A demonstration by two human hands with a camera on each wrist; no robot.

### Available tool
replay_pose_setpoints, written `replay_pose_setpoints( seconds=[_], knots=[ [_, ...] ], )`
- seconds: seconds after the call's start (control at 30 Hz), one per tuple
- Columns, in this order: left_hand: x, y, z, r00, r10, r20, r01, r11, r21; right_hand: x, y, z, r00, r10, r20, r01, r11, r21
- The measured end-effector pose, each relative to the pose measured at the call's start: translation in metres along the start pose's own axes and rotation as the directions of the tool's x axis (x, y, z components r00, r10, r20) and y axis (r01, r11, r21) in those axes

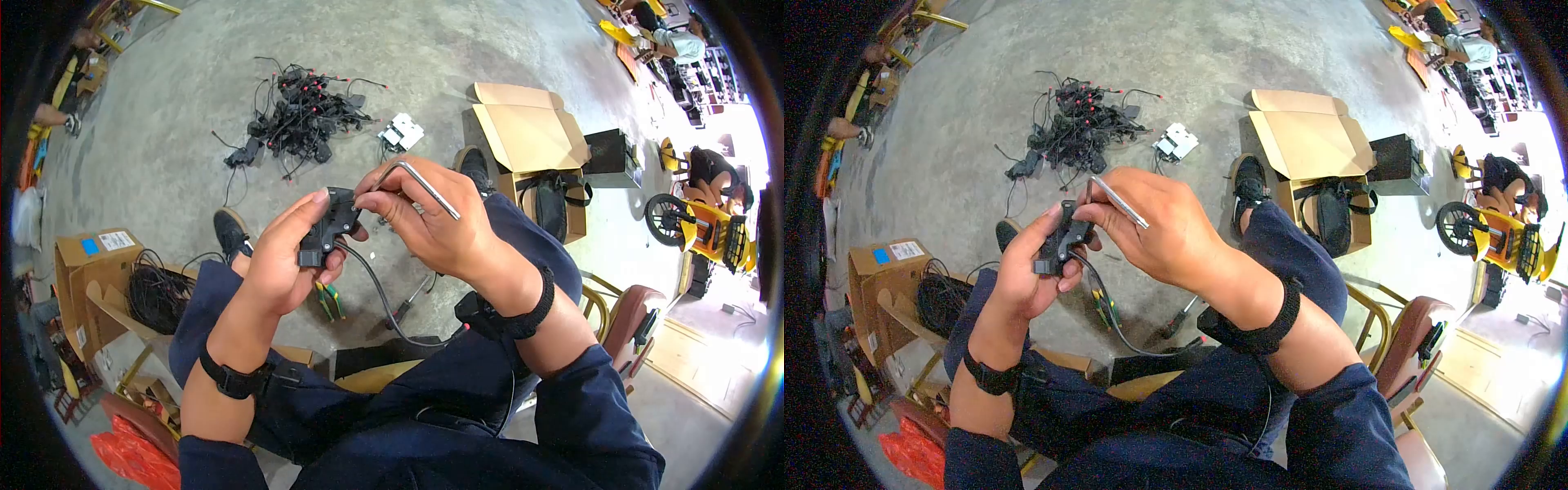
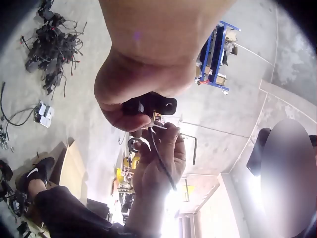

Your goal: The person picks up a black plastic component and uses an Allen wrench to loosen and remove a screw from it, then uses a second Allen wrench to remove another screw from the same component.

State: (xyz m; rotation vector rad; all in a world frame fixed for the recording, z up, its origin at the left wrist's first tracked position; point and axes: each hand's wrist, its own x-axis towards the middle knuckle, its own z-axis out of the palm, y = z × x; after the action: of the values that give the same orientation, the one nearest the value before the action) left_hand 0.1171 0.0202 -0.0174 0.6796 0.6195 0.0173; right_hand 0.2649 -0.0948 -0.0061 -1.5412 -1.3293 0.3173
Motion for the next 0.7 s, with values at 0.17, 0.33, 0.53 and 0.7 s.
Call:
replay_pose_setpoints(
  seconds=[0.17, 0.33, 0.53, 0.7],
  knots=[
    [-0.0008, 0.0006, 0.0023, 1.0, 0.017, -0.025, -0.015, 0.996, 0.082, -0.0016, -0.0026, 0.0008, 0.996, 0.087, 0.005, -0.087, 0.994, 0.062],
    [-0.0012, 0.0009, 0.0038, 0.999, 0.033, -0.004, -0.033, 0.998, 0.05, -0.0027, 0.0024, 0.002, 1.0, 0.021, -0.02, -0.022, 0.999, -0.049],
    [-0.0021, -0.0008, 0.0058, 0.999, 0.043, -0.017, -0.042, 0.999, 0.027, -0.0035, -0.0012, 0.0071, 0.998, 0.052, -0.048, -0.058, 0.99, -0.13],
    [-0.001, -0.002, 0.0046, 0.998, 0.055, -0.023, -0.054, 0.998, 0.027, -0.0033, -0.0017, 0.0069, 0.991, 0.091, -0.099, -0.103, 0.987, -0.12]
  ],
)
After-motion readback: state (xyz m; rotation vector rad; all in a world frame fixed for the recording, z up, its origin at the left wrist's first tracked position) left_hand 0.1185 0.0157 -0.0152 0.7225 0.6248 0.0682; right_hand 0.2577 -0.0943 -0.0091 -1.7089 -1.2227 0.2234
